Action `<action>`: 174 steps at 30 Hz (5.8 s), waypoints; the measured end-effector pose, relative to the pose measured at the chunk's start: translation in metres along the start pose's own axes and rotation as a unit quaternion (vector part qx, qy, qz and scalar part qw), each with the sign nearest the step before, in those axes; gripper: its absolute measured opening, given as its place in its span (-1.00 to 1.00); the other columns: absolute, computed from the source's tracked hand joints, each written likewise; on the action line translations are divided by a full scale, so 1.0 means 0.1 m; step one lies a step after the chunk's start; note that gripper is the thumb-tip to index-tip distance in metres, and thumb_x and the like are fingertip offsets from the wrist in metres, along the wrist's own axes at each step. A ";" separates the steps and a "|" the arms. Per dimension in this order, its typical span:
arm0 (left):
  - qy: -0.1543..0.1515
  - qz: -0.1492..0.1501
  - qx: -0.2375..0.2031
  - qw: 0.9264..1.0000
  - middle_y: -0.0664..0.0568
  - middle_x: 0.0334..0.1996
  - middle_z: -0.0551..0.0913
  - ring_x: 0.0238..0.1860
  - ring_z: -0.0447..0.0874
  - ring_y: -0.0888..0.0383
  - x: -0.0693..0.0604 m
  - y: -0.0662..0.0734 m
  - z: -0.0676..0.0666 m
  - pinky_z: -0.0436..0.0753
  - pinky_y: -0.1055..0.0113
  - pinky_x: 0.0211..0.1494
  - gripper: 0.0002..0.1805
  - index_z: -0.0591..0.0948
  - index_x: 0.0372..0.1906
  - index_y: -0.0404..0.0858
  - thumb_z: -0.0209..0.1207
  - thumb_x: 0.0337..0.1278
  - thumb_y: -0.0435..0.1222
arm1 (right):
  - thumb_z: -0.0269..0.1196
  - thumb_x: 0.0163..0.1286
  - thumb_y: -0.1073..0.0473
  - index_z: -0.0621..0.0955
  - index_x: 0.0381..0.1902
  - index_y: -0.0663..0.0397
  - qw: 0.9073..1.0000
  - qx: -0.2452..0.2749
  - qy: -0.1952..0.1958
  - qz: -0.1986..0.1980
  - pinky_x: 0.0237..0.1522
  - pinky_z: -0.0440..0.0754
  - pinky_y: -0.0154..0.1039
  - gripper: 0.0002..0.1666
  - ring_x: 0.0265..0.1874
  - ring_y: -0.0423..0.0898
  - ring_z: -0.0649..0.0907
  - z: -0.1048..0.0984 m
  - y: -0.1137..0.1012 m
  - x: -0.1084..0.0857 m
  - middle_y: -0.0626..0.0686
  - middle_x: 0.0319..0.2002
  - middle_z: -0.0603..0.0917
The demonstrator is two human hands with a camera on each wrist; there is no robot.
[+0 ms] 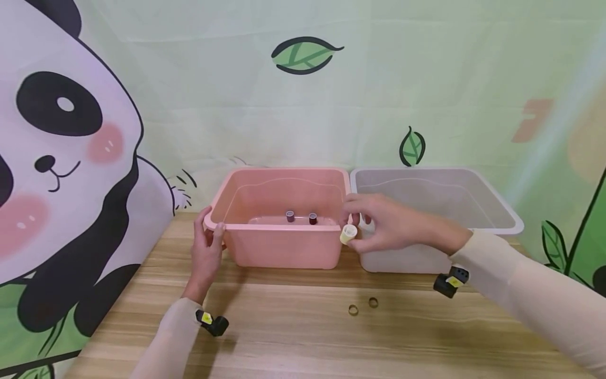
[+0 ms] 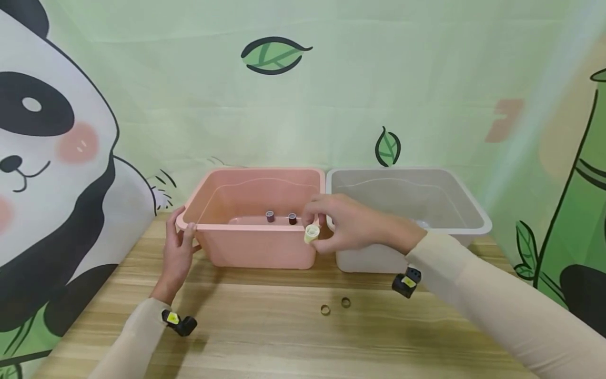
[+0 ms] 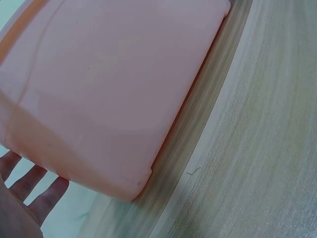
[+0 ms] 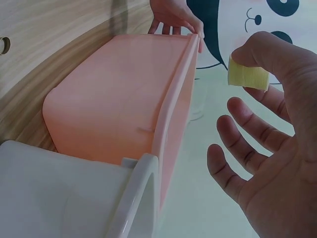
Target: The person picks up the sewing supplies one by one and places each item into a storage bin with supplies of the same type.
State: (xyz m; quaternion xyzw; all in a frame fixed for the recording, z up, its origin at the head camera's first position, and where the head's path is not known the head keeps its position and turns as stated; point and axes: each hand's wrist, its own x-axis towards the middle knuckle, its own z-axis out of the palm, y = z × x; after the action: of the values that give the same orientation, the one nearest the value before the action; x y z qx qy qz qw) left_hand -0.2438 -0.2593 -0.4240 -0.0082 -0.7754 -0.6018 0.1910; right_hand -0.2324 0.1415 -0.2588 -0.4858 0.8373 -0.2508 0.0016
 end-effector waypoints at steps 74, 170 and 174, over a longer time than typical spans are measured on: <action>-0.008 -0.015 -0.012 1.000 -0.01 0.55 0.27 0.36 0.47 -0.06 0.00 0.08 -0.01 0.68 0.00 0.20 -0.37 0.07 0.61 0.15 -0.02 0.62 -0.14 | 0.37 0.23 0.14 0.63 -0.20 -0.01 0.980 0.044 -0.015 0.194 -0.19 0.62 -0.17 -0.81 -0.17 0.03 0.59 -0.13 0.84 1.33 0.05 -0.18 0.63; 0.001 0.019 -0.027 0.999 0.02 0.54 0.28 0.36 0.47 -0.06 0.06 -0.11 0.03 0.72 0.39 0.02 -0.37 0.07 0.61 0.21 -0.01 0.62 -0.12 | 0.43 0.30 -0.04 0.43 0.28 -0.14 0.981 0.014 -0.023 0.192 -0.03 0.72 -0.08 -0.34 -0.03 0.07 0.61 -0.14 0.76 1.24 0.09 0.12 0.56; 0.002 0.019 -0.025 1.000 0.05 0.53 0.30 0.36 0.48 -0.03 0.07 -0.11 0.02 0.71 0.41 0.03 -0.38 0.08 0.60 0.23 -0.01 0.62 -0.10 | 0.44 0.31 -0.04 0.42 0.32 -0.16 0.983 0.014 -0.019 0.181 -0.07 0.73 -0.09 -0.31 -0.02 0.07 0.60 -0.17 0.71 1.15 0.08 0.13 0.56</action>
State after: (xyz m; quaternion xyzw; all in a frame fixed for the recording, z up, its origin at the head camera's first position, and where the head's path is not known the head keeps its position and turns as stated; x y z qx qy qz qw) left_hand -0.2532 -0.2616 -0.4325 -0.0269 -0.7596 -0.6171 0.2038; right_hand -0.3549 0.0836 -0.2466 -0.3309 0.9075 -0.2490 0.0696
